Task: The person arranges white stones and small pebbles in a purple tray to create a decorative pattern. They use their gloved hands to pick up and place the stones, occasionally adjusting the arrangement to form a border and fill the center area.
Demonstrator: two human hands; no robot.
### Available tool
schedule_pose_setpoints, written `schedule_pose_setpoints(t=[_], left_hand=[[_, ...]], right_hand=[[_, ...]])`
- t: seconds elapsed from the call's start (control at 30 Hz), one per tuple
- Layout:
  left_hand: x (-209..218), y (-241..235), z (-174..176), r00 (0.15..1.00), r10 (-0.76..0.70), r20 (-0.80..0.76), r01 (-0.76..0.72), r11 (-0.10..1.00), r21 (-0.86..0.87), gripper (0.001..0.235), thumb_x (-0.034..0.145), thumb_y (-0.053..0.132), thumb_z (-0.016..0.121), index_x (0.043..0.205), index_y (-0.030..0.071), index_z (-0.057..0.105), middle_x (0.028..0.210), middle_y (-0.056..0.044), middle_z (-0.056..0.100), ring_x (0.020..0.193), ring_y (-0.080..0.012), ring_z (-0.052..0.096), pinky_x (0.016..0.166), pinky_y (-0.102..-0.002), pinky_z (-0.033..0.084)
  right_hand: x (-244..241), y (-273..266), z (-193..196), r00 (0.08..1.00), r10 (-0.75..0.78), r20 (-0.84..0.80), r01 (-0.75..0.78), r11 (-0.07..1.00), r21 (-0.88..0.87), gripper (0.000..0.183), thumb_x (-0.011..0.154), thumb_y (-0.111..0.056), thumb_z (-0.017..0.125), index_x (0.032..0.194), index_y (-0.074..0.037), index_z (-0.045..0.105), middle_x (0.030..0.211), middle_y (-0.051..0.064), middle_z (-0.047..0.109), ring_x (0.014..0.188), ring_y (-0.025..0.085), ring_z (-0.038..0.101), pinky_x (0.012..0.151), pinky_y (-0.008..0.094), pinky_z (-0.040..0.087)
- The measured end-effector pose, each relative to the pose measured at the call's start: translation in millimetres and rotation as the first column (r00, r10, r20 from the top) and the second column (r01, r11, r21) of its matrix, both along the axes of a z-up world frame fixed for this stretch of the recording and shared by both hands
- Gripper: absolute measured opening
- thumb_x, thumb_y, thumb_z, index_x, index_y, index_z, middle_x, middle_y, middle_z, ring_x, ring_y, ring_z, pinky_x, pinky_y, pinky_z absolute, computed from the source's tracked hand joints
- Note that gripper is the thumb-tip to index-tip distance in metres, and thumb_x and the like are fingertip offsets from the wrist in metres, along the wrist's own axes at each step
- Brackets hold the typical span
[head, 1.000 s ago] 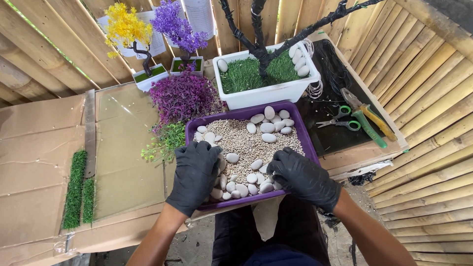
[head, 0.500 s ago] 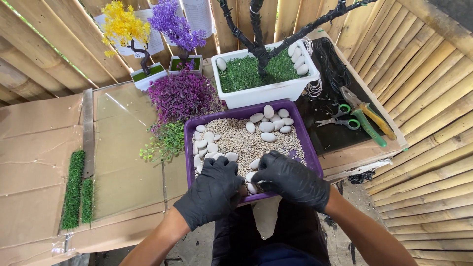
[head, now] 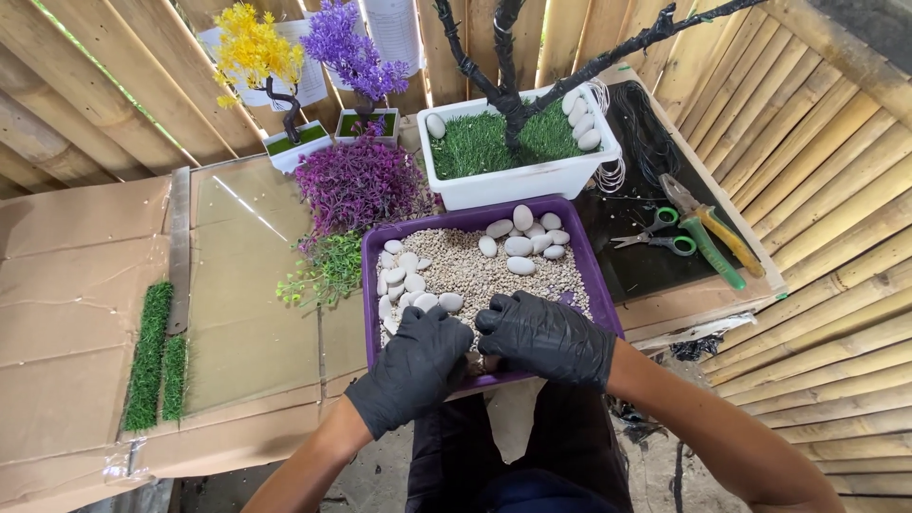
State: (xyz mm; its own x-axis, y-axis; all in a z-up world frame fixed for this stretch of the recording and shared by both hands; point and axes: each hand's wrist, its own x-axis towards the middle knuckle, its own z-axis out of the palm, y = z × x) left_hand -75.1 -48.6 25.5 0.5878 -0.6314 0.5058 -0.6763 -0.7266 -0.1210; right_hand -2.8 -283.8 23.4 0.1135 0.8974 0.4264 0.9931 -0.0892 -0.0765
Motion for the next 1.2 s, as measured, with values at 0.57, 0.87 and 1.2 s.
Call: schedule_pose_setpoints(t=[0.57, 0.87, 1.2], left_hand=[[29, 64, -52, 0.867, -0.011, -0.498, -0.236, 0.872, -0.43, 0.07, 0.063, 0.046, 0.086, 0.121, 0.015, 0.065, 0.1, -0.019, 0.064, 0.104, -0.0461, 0.058, 0.091, -0.051, 0.049], [19, 43, -3, 0.87, 0.446, -0.209, -0.474, 0.874, -0.106, 0.051, 0.093, 0.032, 0.063, 0.14, 0.014, 0.057, 0.098, -0.01, 0.059, 0.101, -0.0359, 0.057, 0.087, -0.052, 0.047], [-27, 4, 14, 0.915, 0.276, -0.294, -0.273, 0.961, 0.051, 0.015, 0.084, 0.025, 0.067, 0.085, 0.011, 0.062, 0.087, -0.012, 0.055, 0.083, -0.0333, 0.051, 0.066, -0.048, 0.041]], right_hand=[[10, -9, -3, 0.826, -0.225, -0.517, 0.169, 0.974, -0.154, 0.015, 0.099, -0.038, 0.063, 0.103, -0.023, 0.063, 0.096, -0.002, 0.065, 0.1, 0.027, 0.065, 0.087, 0.04, 0.05], [45, -49, -10, 0.669, -0.689, 0.279, 0.733, 0.674, -0.09, 0.022, 0.087, -0.046, 0.065, 0.097, -0.026, 0.066, 0.093, -0.002, 0.065, 0.095, 0.023, 0.066, 0.082, 0.04, 0.052], [-12, 45, 20, 0.975, -0.142, -0.169, 0.151, 0.988, 0.042, 0.017, 0.097, -0.007, 0.057, 0.104, -0.011, 0.071, 0.088, 0.011, 0.066, 0.08, 0.026, 0.063, 0.078, 0.041, 0.048]])
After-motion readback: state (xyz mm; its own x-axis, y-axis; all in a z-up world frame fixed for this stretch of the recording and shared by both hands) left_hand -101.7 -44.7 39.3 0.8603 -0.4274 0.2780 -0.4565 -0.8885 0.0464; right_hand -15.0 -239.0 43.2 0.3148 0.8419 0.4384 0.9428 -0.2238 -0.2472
